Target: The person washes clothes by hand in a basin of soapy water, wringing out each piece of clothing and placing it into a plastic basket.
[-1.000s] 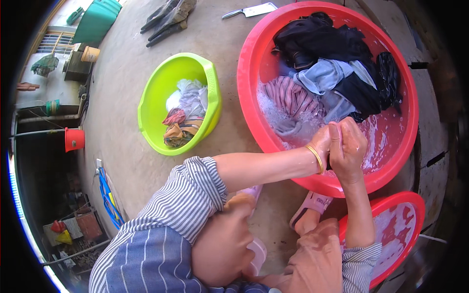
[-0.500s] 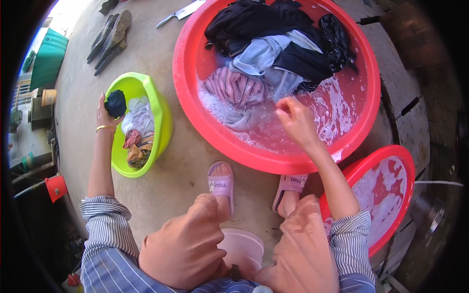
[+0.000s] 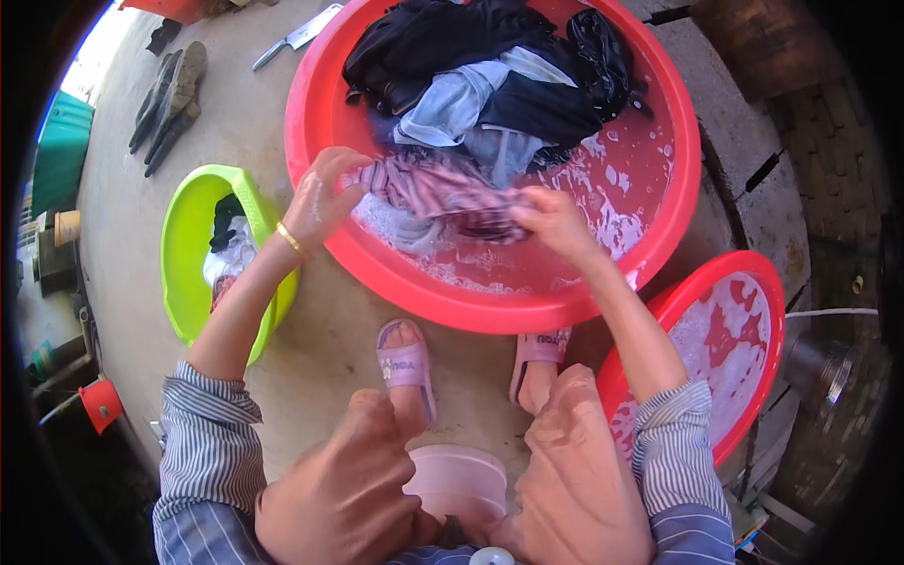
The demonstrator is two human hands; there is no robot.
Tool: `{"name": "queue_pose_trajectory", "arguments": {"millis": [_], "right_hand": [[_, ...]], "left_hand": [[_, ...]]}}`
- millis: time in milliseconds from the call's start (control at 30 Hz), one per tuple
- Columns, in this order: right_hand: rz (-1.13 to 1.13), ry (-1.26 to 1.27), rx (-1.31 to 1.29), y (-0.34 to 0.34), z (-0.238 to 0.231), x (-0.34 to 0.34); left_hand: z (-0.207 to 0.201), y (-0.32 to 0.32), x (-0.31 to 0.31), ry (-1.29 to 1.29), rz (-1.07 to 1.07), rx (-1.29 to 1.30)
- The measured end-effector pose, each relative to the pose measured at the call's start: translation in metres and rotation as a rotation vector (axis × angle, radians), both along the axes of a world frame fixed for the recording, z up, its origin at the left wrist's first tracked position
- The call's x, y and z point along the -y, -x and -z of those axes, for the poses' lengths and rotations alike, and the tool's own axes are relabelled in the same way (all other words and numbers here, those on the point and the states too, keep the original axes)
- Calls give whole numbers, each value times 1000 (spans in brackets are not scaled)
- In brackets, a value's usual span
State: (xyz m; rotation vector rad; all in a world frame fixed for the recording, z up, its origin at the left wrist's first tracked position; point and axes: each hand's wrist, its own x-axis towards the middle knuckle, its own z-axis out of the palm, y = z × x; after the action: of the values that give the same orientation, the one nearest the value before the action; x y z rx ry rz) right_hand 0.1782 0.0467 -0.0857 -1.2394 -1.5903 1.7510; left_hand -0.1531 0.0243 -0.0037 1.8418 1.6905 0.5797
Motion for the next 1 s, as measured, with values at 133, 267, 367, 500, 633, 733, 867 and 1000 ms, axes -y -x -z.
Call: {"name": "queue_pose_trajectory", "arguments": {"millis": [133,267,367,500,633,733,867,1000], "right_hand": [[349,252,-213,-121,-40,1],[308,-593,858,-161,-16,-19],[200,-860,851,-104,-22,-22],[-50,-651,953,-65,14,-8],[151,-253,439,-101,-10,-21],[197,-47,78,-105,-85,-15],[198,-115,29,-122,-144,-23],[177,-229,56,-136,-184,-44]], "left_hand": [[44,-33,-20,-45,275,-130],[81,-79,-32,23,394,-326],[96,-99,-28,-24,404,-388],[94,-117,-26,32,409,-327],[20,-108,-25,421,212,68],[-38,-97,-16,485,105,399],[-91,-105,-26,421,49,625],[-122,-119,-45,336,78,715]]}}
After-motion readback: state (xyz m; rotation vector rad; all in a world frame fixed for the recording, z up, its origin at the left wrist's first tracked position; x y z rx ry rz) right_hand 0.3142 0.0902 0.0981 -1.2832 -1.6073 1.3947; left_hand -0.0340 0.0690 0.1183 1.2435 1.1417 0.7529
